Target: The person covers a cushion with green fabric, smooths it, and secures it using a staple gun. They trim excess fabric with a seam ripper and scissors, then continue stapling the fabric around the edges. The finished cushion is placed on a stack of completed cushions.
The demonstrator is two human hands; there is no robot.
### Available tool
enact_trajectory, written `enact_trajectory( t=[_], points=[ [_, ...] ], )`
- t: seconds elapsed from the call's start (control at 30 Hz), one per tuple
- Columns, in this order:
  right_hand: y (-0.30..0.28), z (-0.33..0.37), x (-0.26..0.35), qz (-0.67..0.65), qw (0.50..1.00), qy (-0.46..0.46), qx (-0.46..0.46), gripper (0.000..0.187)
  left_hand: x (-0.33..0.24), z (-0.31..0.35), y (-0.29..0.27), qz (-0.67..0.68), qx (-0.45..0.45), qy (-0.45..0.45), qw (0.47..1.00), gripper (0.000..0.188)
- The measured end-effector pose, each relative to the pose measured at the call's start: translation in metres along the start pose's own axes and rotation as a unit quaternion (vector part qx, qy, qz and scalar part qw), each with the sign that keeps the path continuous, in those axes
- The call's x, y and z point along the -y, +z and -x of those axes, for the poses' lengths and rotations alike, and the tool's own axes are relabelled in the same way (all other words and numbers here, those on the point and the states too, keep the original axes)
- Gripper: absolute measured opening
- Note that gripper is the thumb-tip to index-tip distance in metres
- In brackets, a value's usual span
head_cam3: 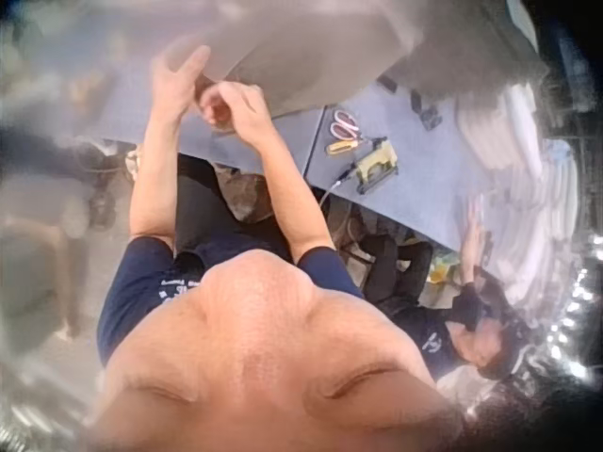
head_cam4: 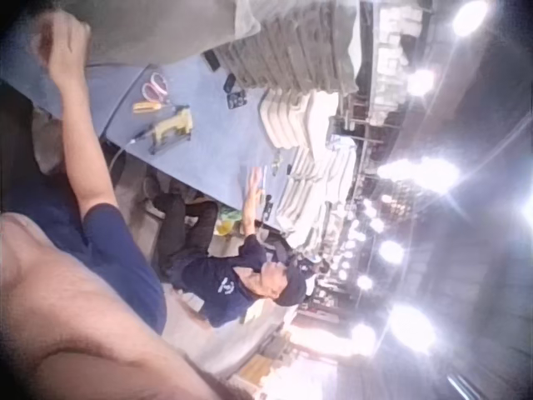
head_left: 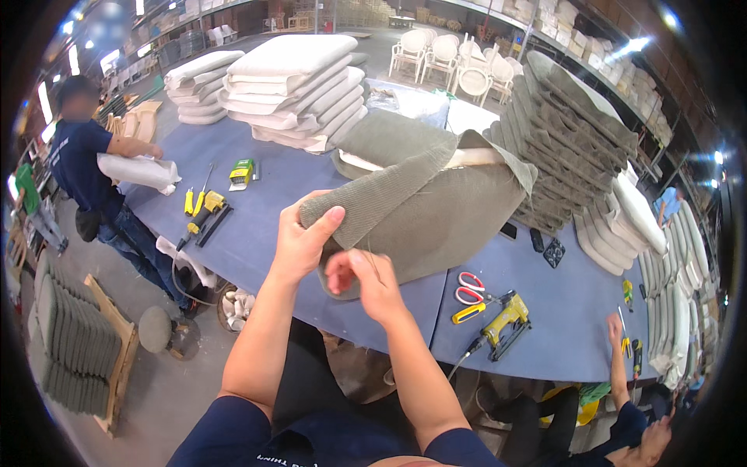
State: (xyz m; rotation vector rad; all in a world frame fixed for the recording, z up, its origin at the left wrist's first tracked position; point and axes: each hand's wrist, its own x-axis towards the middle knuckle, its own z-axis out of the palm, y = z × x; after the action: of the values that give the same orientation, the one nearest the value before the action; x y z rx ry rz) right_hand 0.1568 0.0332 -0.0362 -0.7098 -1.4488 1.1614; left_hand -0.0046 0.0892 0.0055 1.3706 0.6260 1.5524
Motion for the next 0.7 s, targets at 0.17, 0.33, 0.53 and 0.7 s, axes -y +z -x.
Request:
enact_trajectory(
  t=[0.17, 0.33, 0.53, 0.7],
  points=[
    [-0.092, 0.072, -0.043, 0.181, 0.953, 0.084, -0.228, 0.032, 0.002, -0.01, -0.007, 0.001, 0.01, -0.02, 1.0, 0.035],
    [-0.262, 0.213, -0.104, 0.412, 0.723, 0.02, -0.555, 0.027, 0.007, -0.019, -0.007, 0.052, 0.021, -0.03, 0.998, 0.035],
    [-0.305, 0.262, -0.101, 0.485, 0.646, 0.258, -0.531, 0.055, 0.003, -0.02, -0.021, 0.038, 0.036, -0.034, 0.998, 0.037],
    [-0.306, 0.239, -0.093, 0.554, 0.62, 0.321, -0.453, 0.066, 0.002, -0.019, -0.022, 0.066, 0.072, -0.044, 0.994, 0.039]
  ],
)
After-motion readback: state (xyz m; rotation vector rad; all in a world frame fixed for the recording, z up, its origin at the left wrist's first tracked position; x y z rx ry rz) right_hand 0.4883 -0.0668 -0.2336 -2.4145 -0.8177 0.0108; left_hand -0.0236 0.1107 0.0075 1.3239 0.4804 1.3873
